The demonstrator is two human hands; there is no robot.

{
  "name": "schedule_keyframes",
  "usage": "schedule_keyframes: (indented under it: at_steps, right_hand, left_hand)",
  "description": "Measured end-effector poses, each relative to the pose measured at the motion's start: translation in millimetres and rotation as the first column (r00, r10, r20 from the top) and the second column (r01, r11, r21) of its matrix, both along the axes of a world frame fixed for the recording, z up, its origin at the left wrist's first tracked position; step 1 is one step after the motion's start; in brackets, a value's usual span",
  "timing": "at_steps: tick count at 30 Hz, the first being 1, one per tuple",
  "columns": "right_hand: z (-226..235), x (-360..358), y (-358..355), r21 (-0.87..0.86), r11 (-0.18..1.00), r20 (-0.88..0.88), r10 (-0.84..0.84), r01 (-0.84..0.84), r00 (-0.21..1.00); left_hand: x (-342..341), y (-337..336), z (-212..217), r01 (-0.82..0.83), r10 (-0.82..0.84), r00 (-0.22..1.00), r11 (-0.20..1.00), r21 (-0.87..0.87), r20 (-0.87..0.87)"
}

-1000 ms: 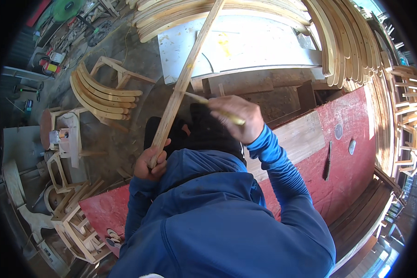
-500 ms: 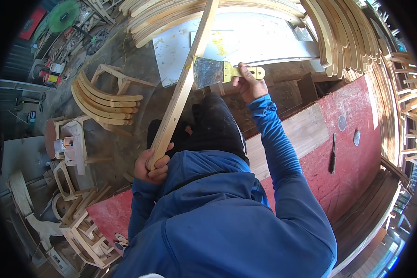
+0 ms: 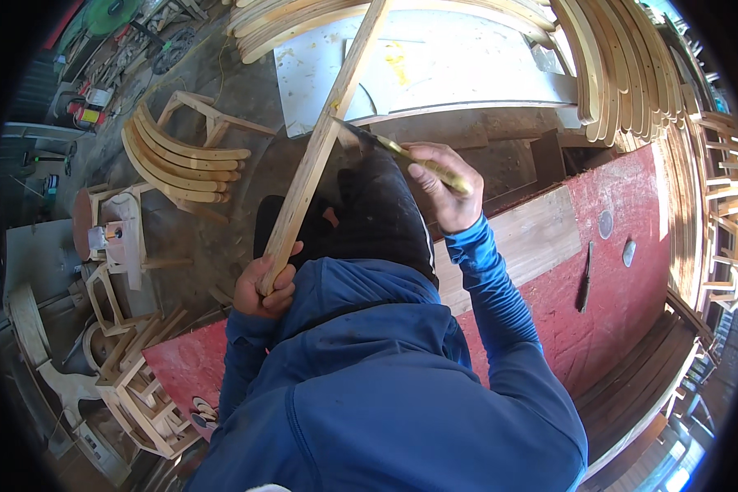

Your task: Applying wood filler to curved wooden furniture parts using a putty knife.

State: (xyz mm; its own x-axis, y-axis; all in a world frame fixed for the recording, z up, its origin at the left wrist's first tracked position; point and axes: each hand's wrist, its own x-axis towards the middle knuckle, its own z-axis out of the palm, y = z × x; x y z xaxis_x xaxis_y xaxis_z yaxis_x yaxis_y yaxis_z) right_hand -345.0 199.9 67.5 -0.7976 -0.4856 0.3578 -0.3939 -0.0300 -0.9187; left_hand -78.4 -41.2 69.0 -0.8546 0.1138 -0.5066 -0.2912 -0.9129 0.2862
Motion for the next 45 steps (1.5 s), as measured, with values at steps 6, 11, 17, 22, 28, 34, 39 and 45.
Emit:
schedule_keyframes:
  at_steps: [6, 11, 17, 22, 28, 34, 39, 45]
  right_hand:
    - [22, 12, -7, 0.332, 0.925, -0.533, 0.346, -0.185, 0.772]
    - [33, 24, 1, 0.359, 0.908, -0.504, 0.382, -0.214, 0.775]
    - [40, 14, -9, 0.392, 0.907, -0.525, 0.356, -0.151, 0.773]
    - [52, 2, -7, 0.273, 0.947, -0.333, 0.258, -0.169, 0.907]
    - [46, -25, -25, 0.255, 0.966, -0.052, -0.037, 0.049, 0.998]
    - [50, -31, -34, 0.307, 0.951, -0.326, 0.146, -0.041, 0.934]
    - [50, -18, -23, 0.259, 0.956, 0.069, 0.122, -0.136, 0.99]
    - [44, -2, -18, 0.174, 0.981, 0.093, 0.072, -0.087, 0.993]
  left_hand:
    - [0, 4, 3, 0.005, -0.005, 1.0, 0.994, -0.111, 0.0]
    - [-3, 10, 7, -0.039, 0.055, 0.996, 0.978, -0.205, 0.075]
    - [-4, 14, 9, -0.054, 0.079, 0.995, 0.942, -0.332, 0.063]
    - [-4, 12, 9, -0.059, 0.09, 0.994, 0.915, -0.399, 0.06]
    - [-3, 6, 7, -0.054, 0.079, 0.994, 0.951, -0.305, 0.07]
    - [-4, 5, 7, -0.05, 0.077, 0.995, 0.94, -0.337, 0.069]
    - [-4, 4, 6, -0.056, 0.085, 0.994, 0.939, -0.339, 0.071]
    - [-3, 3, 5, -0.011, 0.036, 0.998, 0.931, -0.365, 0.06]
